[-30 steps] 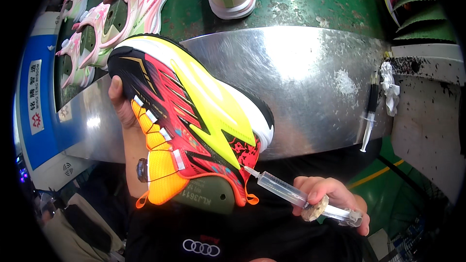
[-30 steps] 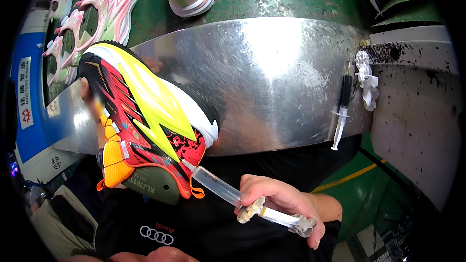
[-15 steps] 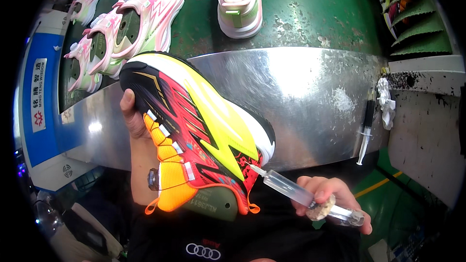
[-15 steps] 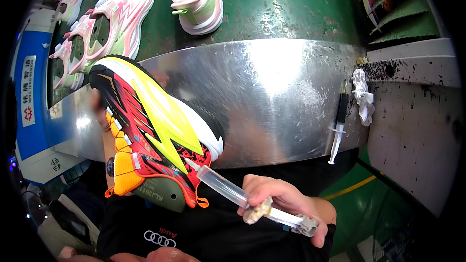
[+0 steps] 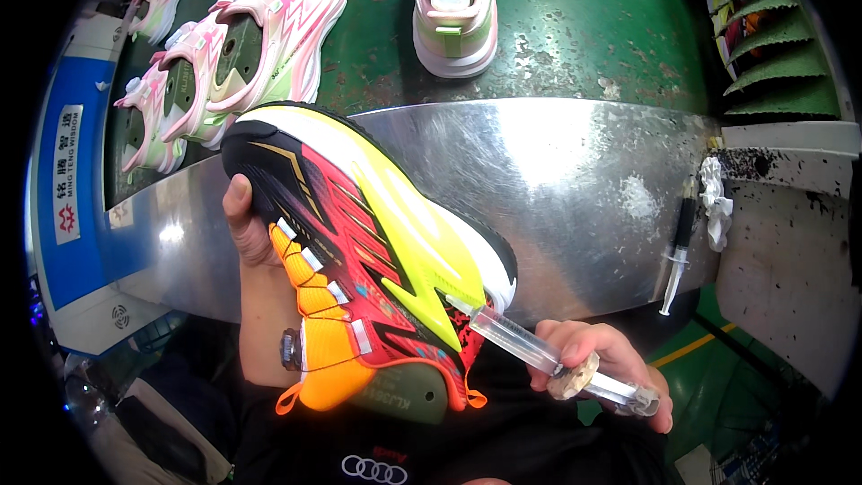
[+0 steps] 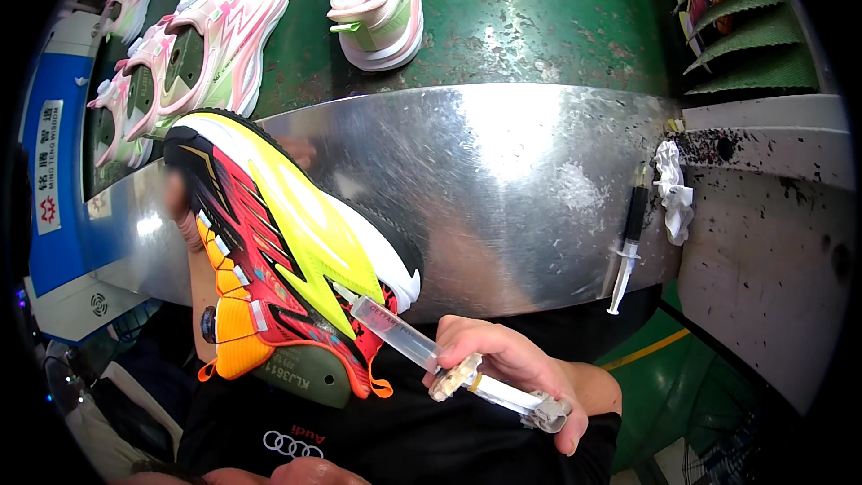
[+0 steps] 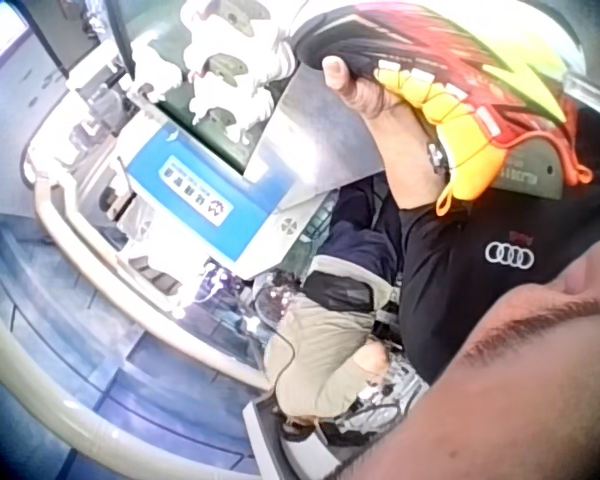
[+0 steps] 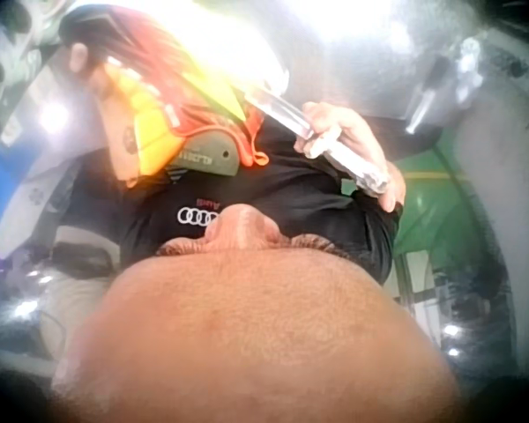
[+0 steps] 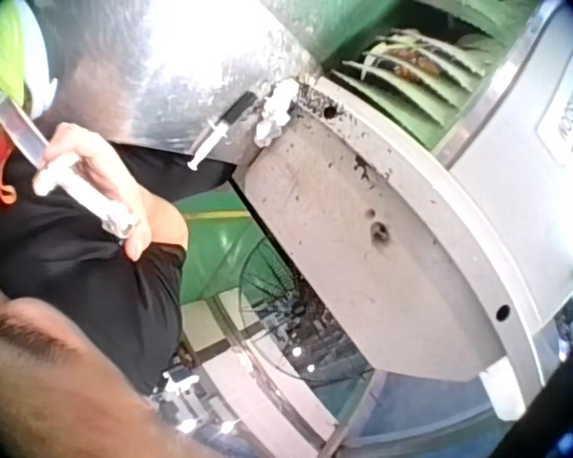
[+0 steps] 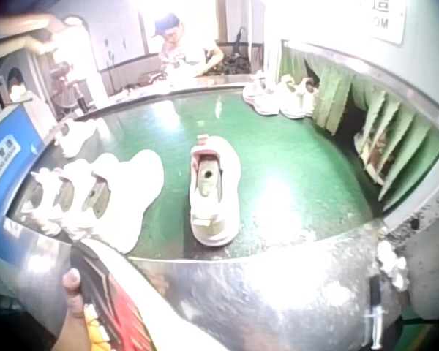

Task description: The person applies liquid along the seams of shoes using syringes, rotating each shoe by hand, and places the shoes onto a conveyor belt.

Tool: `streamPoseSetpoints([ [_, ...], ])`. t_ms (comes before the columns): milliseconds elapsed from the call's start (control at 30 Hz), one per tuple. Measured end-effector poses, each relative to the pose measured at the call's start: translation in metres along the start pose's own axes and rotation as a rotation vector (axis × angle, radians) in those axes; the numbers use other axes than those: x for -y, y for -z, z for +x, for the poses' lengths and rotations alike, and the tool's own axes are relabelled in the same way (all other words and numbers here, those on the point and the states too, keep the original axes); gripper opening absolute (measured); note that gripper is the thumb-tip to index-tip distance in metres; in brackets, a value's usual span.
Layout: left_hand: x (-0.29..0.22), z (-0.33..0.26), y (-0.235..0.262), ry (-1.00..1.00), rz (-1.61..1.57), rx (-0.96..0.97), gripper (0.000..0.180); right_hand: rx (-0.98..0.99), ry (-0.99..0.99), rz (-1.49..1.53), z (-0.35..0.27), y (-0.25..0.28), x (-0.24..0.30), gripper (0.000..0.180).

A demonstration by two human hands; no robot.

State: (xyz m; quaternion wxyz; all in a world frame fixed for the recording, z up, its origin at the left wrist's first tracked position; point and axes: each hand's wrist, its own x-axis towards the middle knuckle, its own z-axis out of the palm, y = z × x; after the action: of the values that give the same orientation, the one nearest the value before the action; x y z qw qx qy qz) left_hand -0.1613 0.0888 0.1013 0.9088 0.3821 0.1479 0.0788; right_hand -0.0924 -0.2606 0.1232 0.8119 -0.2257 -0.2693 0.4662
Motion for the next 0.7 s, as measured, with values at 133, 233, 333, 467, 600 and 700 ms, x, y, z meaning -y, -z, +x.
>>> streamPoseSetpoints([
  [133, 0.000, 0.000, -0.001, -0.007, 0.002, 0.001, 0.097, 0.013, 0.005, -0.120, -0.006, 0.002, 0.004, 0.106],
  [233, 0.000, 0.000, -0.002, -0.014, 0.009, 0.003, 0.098, -0.028, -0.010, -0.169, -0.013, -0.004, 0.008, 0.103],
  [333, 0.001, 0.001, -0.002, -0.018, 0.012, 0.005, 0.099, -0.056, -0.002, -0.198, -0.023, -0.005, 0.007, 0.103],
  [467, 0.000, 0.000, -0.005, -0.014, 0.028, 0.003, 0.100, -0.048, -0.001, -0.197, -0.029, -0.001, 0.007, 0.103],
  [600, 0.004, 0.001, -0.006, 0.008, 0.042, -0.001, 0.101, -0.033, 0.004, -0.137, -0.032, 0.000, 0.007, 0.104],
  [700, 0.007, 0.008, -0.008, 0.036, 0.040, 0.009, 0.101, -0.041, -0.015, -0.119, -0.033, 0.000, 0.011, 0.104],
])
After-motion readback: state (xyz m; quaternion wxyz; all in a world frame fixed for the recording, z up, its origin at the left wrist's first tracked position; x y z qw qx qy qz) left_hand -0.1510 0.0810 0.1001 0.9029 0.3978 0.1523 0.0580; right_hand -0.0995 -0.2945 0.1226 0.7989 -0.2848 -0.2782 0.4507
